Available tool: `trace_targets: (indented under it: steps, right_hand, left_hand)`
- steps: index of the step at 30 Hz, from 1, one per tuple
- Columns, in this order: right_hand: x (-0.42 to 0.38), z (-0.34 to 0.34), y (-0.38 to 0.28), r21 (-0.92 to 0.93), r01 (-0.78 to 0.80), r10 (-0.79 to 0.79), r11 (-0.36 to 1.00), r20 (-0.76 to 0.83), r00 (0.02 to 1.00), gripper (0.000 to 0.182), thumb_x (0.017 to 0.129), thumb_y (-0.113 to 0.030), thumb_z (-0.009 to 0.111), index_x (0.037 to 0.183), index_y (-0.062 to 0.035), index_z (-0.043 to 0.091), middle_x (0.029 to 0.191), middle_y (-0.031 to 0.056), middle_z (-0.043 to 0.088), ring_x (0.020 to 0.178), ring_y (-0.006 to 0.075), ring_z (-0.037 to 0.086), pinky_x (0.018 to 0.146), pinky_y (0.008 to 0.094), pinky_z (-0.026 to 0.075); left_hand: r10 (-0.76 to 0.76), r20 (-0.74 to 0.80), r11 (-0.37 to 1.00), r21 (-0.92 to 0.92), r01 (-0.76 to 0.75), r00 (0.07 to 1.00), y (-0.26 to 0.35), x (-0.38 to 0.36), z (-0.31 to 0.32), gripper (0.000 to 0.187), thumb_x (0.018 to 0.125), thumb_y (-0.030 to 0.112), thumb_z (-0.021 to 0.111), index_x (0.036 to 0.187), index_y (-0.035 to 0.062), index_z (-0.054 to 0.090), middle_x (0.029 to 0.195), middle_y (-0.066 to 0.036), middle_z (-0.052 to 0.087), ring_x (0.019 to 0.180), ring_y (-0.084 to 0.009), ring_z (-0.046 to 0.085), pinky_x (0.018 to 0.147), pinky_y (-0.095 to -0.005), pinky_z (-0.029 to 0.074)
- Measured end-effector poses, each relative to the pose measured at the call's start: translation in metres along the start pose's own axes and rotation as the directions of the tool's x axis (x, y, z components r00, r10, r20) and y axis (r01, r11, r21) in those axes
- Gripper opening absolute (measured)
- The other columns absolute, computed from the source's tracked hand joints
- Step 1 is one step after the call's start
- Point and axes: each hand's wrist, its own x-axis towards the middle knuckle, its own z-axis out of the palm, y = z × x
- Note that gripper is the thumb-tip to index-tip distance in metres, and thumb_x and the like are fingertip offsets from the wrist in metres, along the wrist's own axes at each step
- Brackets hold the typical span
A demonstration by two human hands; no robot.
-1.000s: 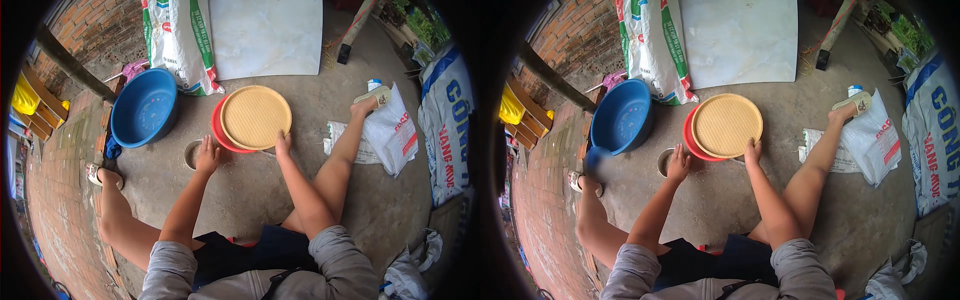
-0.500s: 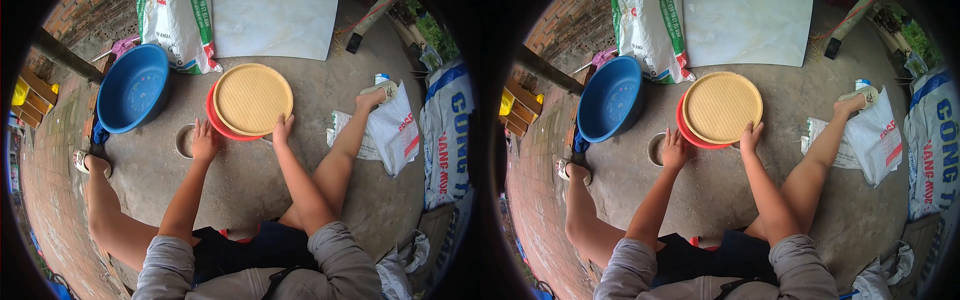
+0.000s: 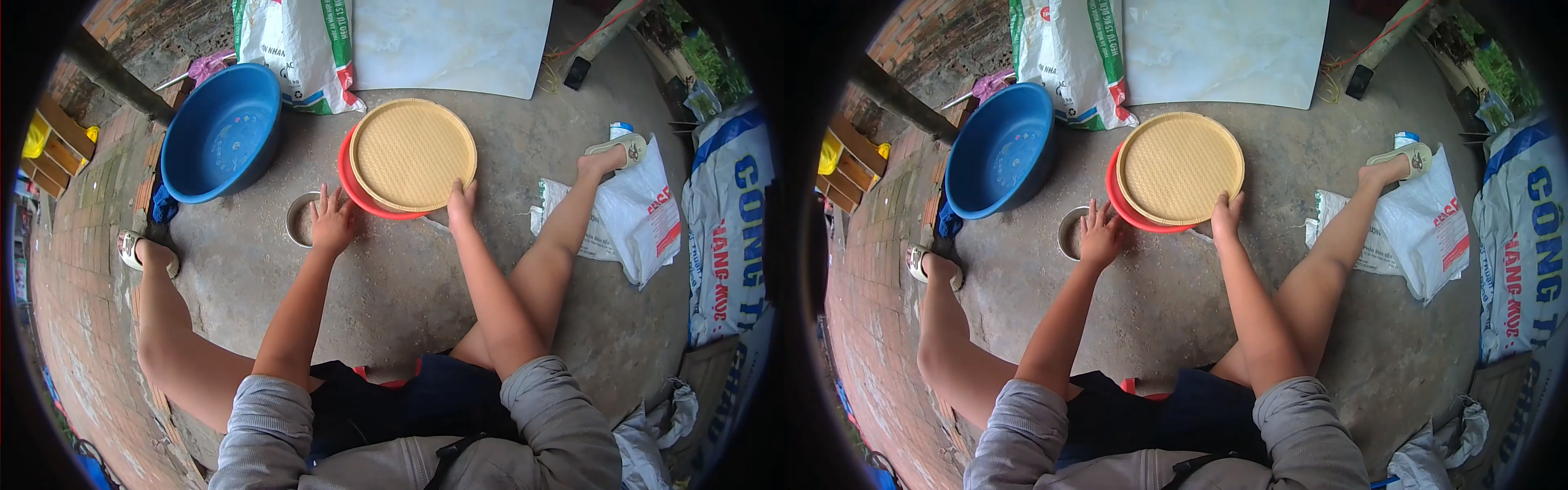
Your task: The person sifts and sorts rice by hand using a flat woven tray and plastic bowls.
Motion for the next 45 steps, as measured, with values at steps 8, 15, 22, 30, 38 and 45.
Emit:
trace_targets:
  steps: [8, 15, 22, 30, 38, 45]
  right_hand:
    - [0.003, 0.002, 0.012, -0.048, 0.01, -0.011, 0.999, -0.02, 1.0, 0.05, 0.094, -0.018, 0.044, 0.135, 0.0052, 0.027, 0.134, 0.0205, 0.04, 0.122, 0.0273, 0.042, 0.101, 0.0352, 0.032]
    - [0.0, -0.003, 0.005, -0.081, 0.095, -0.092, 0.992, 0.042, 0.995, 0.057, 0.092, -0.017, 0.046, 0.139, 0.0033, 0.021, 0.134, 0.0273, 0.039, 0.122, 0.0359, 0.043, 0.101, 0.0395, 0.034]
    - [0.002, -0.003, -0.002, -0.197, 0.196, -0.184, 0.961, 0.079, 0.98, 0.069, 0.091, -0.017, 0.045, 0.145, -0.0056, 0.004, 0.141, 0.0262, 0.03, 0.126, 0.037, 0.038, 0.103, 0.04, 0.031]
    - [0.007, -0.001, 0.006, -0.249, 0.229, -0.192, 0.941, 0.162, 0.968, 0.067, 0.092, -0.02, 0.045, 0.144, -0.0033, 0.006, 0.14, 0.0255, 0.033, 0.126, 0.0356, 0.04, 0.103, 0.0395, 0.031]
    - [-0.001, -0.004, 0.007, -0.181, 0.108, -0.076, 0.978, 0.175, 0.982, 0.065, 0.091, -0.02, 0.048, 0.141, 0.0008, 0.012, 0.134, 0.0255, 0.041, 0.122, 0.0334, 0.044, 0.1, 0.0377, 0.035]
    - [-0.01, -0.003, 0.003, -0.2, -0.096, 0.128, 0.975, 0.149, 0.98, 0.05, 0.092, -0.022, 0.045, 0.134, -0.0091, 0.023, 0.129, 0.0184, 0.043, 0.108, 0.0354, 0.054, 0.086, 0.0502, 0.047]
  left_hand:
    - [-0.013, 0.046, 1.0, 0.011, 0.013, 0.999, 0.0, 0.0, -0.005, 0.047, 0.079, 0.025, 0.059, 0.125, 0.018, 0.052, 0.142, -0.007, 0.033, 0.139, -0.0311, 0.012, 0.107, -0.0582, 0.02]
    - [-0.317, 0.109, 0.912, -0.236, 0.335, 0.942, 0.015, 0.024, -0.017, 0.04, 0.087, 0.033, 0.048, 0.121, 0.0141, 0.057, 0.128, -0.015, 0.051, 0.135, -0.0314, 0.025, 0.106, -0.0587, 0.018]
    - [-0.358, 0.194, 0.741, -0.536, 0.404, 0.913, 0.004, 0.033, -0.008, 0.048, 0.09, 0.04, 0.044, 0.128, 0.0105, 0.05, 0.13, -0.02, 0.048, 0.134, -0.035, 0.027, 0.106, -0.0557, 0.018]
    - [-0.179, 0.297, 0.905, -0.325, 0.275, 0.938, 0.006, 0.019, -0.008, 0.064, 0.093, 0.052, 0.027, 0.145, 0.0139, 0.019, 0.143, -0.005, 0.037, 0.141, -0.0247, 0.0, 0.106, -0.0625, 0.008]
    - [-0.131, 0.319, 0.936, -0.274, 0.223, 0.939, 0.01, 0.01, -0.012, 0.058, 0.094, 0.051, 0.023, 0.141, 0.0172, 0.031, 0.146, -0.004, 0.031, 0.141, -0.0247, -0.004, 0.108, -0.0609, 0.008]
    - [0.004, 0.214, 0.987, -0.16, 0.031, 0.977, -0.004, -0.012, -0.009, 0.064, 0.091, 0.046, 0.04, 0.145, 0.021, 0.019, 0.152, -0.007, 0.014, 0.141, -0.0263, -0.002, 0.11, -0.0546, 0.012]
